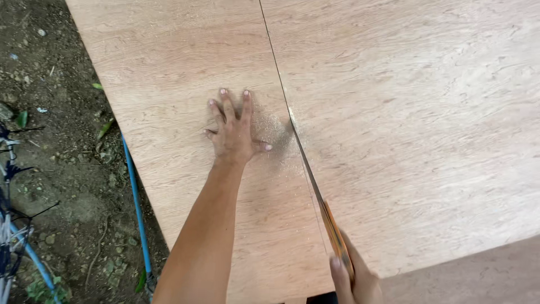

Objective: The person uses a hand saw to cut a large sheet of plywood along a pre-marked line. They hold the board steady with one hand while sawing with the other, maintaining a steady back-and-forth motion throughout the clip.

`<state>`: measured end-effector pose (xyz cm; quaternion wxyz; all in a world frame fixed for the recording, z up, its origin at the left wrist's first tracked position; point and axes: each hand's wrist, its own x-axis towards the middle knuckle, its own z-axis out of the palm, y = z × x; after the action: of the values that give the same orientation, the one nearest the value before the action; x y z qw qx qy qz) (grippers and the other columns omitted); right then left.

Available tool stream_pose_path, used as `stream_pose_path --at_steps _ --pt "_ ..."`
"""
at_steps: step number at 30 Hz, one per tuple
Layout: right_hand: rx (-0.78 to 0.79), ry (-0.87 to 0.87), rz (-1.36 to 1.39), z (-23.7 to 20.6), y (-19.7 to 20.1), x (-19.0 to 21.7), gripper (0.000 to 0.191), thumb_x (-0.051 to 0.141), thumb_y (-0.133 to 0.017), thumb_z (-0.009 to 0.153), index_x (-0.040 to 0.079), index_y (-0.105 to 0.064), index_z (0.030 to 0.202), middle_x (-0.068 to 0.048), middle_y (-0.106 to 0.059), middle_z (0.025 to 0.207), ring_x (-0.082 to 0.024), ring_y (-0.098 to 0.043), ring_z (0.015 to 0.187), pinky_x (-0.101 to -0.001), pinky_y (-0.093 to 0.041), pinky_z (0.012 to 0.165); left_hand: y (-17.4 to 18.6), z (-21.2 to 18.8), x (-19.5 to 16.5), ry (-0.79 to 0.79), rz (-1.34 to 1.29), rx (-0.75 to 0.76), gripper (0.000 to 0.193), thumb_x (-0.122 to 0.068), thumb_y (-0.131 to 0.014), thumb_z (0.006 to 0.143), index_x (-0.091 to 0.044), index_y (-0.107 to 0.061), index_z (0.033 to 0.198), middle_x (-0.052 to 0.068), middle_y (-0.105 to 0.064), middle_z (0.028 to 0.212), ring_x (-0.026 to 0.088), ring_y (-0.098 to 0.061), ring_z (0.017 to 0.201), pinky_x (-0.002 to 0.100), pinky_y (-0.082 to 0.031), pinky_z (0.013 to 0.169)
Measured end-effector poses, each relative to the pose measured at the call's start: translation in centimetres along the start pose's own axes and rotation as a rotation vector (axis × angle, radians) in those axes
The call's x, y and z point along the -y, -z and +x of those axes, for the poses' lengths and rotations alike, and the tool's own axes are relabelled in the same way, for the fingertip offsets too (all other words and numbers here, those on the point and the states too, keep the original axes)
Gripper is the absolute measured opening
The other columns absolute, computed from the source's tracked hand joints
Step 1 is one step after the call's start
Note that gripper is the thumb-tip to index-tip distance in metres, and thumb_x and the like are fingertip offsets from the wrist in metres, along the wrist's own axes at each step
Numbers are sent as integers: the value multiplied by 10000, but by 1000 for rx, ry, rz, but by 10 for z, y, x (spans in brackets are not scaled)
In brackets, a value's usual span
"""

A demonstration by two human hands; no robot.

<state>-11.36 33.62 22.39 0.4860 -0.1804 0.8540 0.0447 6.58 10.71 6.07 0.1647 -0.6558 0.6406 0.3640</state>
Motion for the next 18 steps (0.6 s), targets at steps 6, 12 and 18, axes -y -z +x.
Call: stream_pose_path --at_steps 6,12,18 --pt "-147 799 15 139 -51 86 511 337 -479 1045 34 -517 1454 -270 -702 1190 -404 -691 1102 -459 -540 932 1 -5 -2 34 -48 -9 1423 -543 -951 572 -330 -15 1623 155 119 1694 443 76 1537 792 -289 1075" --pt "-127 724 51 185 -72 109 542 372 -465 1025 49 -512 1458 -213 -709 834 -340 -721 756 -472 -550 766 9 -9 -2 33 -54 -11 1432 -518 -960 551 -333 -22 1617 126 130 1693 421 92 1543 758 -302 1097" --pt "-53 488 -32 9 -6 -20 611 332 -475 1000 21 -443 1525 -237 -700 1283 -324 -684 1191 -432 -530 1007 1 2 0 25 -29 39 1452 -575 -903 570 -320 61 1625 150 195 1671 417 154 1520 775 -252 1089"
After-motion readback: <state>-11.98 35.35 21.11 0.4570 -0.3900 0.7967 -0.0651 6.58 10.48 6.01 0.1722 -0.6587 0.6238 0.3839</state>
